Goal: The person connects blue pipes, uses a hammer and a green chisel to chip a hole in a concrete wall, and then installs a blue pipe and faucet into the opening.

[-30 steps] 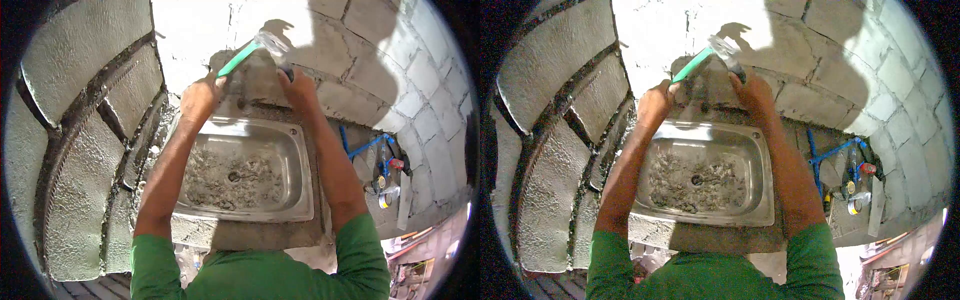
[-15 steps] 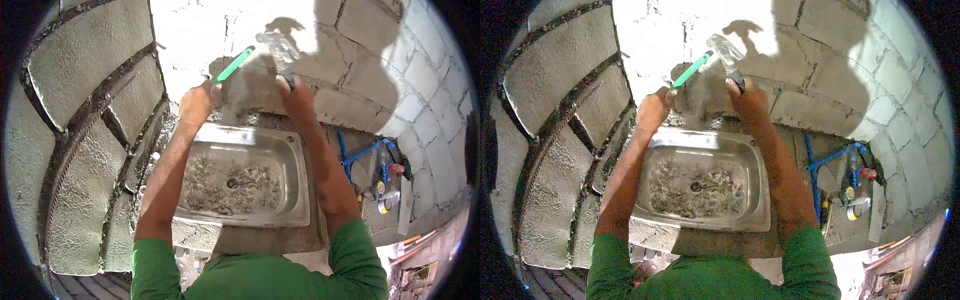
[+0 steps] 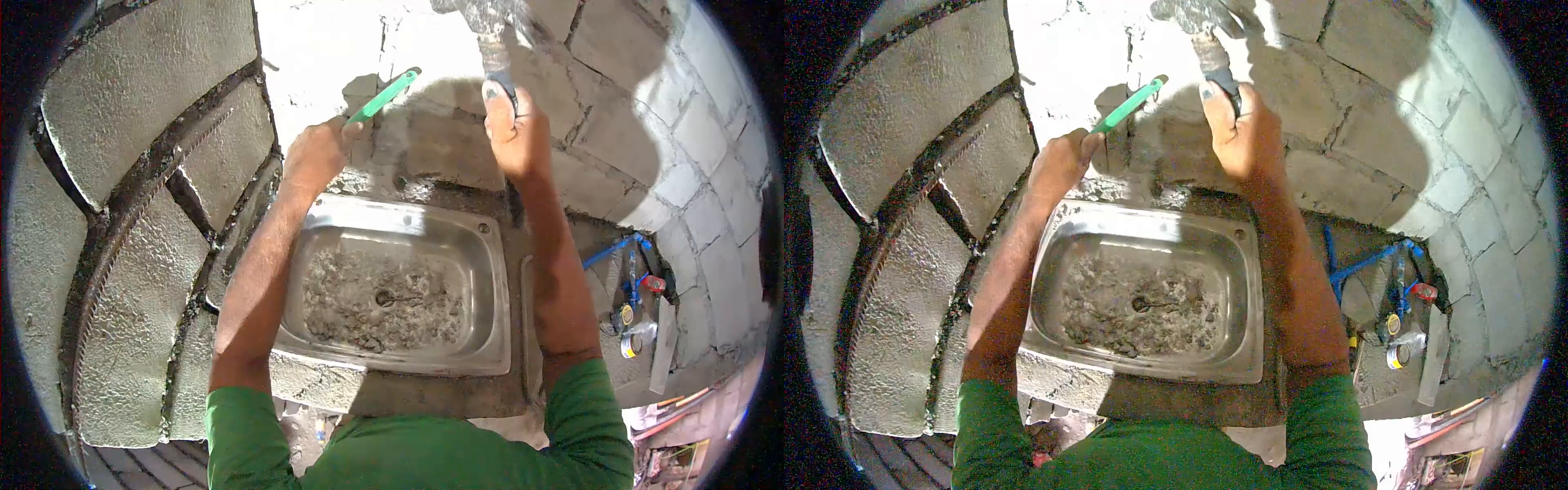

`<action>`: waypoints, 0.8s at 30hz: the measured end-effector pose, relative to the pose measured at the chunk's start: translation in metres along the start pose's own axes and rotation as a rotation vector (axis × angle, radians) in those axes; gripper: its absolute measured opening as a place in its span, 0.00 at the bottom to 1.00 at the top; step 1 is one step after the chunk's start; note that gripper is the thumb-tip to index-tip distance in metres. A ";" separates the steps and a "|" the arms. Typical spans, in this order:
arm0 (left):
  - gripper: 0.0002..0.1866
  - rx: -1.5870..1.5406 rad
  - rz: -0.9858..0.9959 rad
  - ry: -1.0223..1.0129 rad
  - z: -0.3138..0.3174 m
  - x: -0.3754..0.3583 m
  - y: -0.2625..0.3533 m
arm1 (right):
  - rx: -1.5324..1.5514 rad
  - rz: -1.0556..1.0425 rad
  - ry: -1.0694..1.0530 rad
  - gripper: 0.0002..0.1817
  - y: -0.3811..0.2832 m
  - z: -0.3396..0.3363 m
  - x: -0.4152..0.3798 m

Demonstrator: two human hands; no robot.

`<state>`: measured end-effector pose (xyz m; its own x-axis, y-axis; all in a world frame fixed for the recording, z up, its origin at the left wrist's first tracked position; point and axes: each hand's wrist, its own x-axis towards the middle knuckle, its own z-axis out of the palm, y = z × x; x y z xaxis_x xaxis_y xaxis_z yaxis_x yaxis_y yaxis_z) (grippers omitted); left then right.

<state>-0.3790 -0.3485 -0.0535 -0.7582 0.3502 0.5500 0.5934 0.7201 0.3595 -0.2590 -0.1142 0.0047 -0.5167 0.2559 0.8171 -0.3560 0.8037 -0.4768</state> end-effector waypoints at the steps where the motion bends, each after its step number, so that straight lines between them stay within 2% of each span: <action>1: 0.22 0.001 -0.002 -0.002 -0.001 0.001 0.000 | -0.027 -0.016 0.007 0.14 -0.004 -0.001 0.004; 3: 0.22 0.041 0.005 -0.024 -0.005 0.003 0.004 | -0.031 -0.004 0.011 0.14 -0.003 0.008 0.005; 5: 0.22 0.048 0.001 -0.023 -0.003 0.002 0.000 | 0.065 0.012 0.031 0.17 0.022 0.031 -0.005; 6: 0.22 0.056 -0.002 -0.020 0.000 0.001 -0.001 | 0.038 0.146 -0.086 0.24 0.051 0.043 -0.008; 7: 0.22 0.053 -0.007 -0.022 0.004 -0.001 -0.005 | -0.374 0.084 -0.234 0.29 0.066 0.048 -0.008; 9: 0.21 0.043 -0.011 0.014 0.008 0.002 -0.013 | -0.390 0.183 -0.378 0.30 0.082 0.048 -0.006; 10: 0.21 0.077 -0.070 -0.059 0.008 0.006 -0.014 | -0.391 0.174 -0.367 0.30 0.085 0.047 -0.007; 12: 0.21 0.091 -0.030 -0.030 0.001 0.010 -0.010 | -0.352 0.018 -0.130 0.30 0.073 0.045 -0.018; 13: 0.22 0.110 0.013 -0.028 0.001 0.006 -0.007 | -0.355 0.032 -0.143 0.30 0.068 0.040 -0.017; 15: 0.22 0.160 0.029 -0.067 -0.002 0.003 0.000 | -0.124 0.076 -0.161 0.30 0.026 0.021 0.005; 19: 0.21 0.208 0.020 -0.033 -0.003 0.008 0.000 | -0.256 0.002 -0.093 0.30 0.014 0.021 0.022; 21: 0.21 0.173 0.040 -0.042 -0.005 0.007 0.001 | -0.271 0.293 -0.477 0.30 0.048 0.038 0.017; 22: 0.21 0.171 0.040 -0.038 -0.006 0.003 0.002 | -0.528 0.209 -0.539 0.31 0.075 0.050 0.020; 24: 0.22 0.202 0.078 -0.062 -0.005 0.004 0.006 | -0.478 0.162 -0.464 0.30 0.072 0.050 0.004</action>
<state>-0.3770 -0.3457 -0.0455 -0.7310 0.4413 0.5204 0.5895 0.7926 0.1560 -0.3255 -0.0823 -0.0430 -0.8525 0.2217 0.4733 0.0814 0.9509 -0.2987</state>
